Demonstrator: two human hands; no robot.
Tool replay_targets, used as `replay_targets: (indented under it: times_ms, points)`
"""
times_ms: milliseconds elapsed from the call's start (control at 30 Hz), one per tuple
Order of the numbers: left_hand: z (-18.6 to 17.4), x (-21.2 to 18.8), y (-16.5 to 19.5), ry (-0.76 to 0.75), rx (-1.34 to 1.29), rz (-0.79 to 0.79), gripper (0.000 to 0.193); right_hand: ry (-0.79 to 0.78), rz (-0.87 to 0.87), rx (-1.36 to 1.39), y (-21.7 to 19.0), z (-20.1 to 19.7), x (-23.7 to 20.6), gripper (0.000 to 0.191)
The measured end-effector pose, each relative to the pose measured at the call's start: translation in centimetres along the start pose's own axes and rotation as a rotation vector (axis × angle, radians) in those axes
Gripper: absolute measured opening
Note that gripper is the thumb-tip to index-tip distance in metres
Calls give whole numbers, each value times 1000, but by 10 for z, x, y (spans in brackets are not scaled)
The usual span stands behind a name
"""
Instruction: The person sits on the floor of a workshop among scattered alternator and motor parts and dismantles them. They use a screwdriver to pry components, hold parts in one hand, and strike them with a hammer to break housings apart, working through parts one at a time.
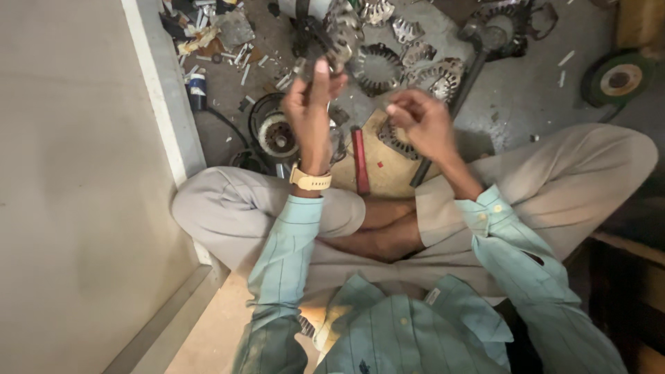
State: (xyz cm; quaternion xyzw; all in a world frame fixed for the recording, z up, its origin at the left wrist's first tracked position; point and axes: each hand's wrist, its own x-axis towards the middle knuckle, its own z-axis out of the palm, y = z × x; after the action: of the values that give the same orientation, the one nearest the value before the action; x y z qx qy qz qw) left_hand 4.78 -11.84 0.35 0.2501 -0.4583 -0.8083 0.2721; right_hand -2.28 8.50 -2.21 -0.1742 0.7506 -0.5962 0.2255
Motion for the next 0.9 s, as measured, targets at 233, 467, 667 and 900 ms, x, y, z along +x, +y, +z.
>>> replay_targets:
  times_ms: [233, 467, 667, 900]
  points:
    - [-15, 1, 40, 50, -74, 104, 34, -140, -434, -592, -14, 62, -22, 28]
    - [-12, 4, 43, 60, -117, 58, 36, 96, -412, -779, -21, 87, 2, 35]
    - [-9, -4, 49, 38, -109, 12, 37, 127, -484, -632, -2, 85, 12, 25]
    - [-15, -21, 30, -47, -136, -140, 32, 325, 208, 861, -23, 6, -37, 11]
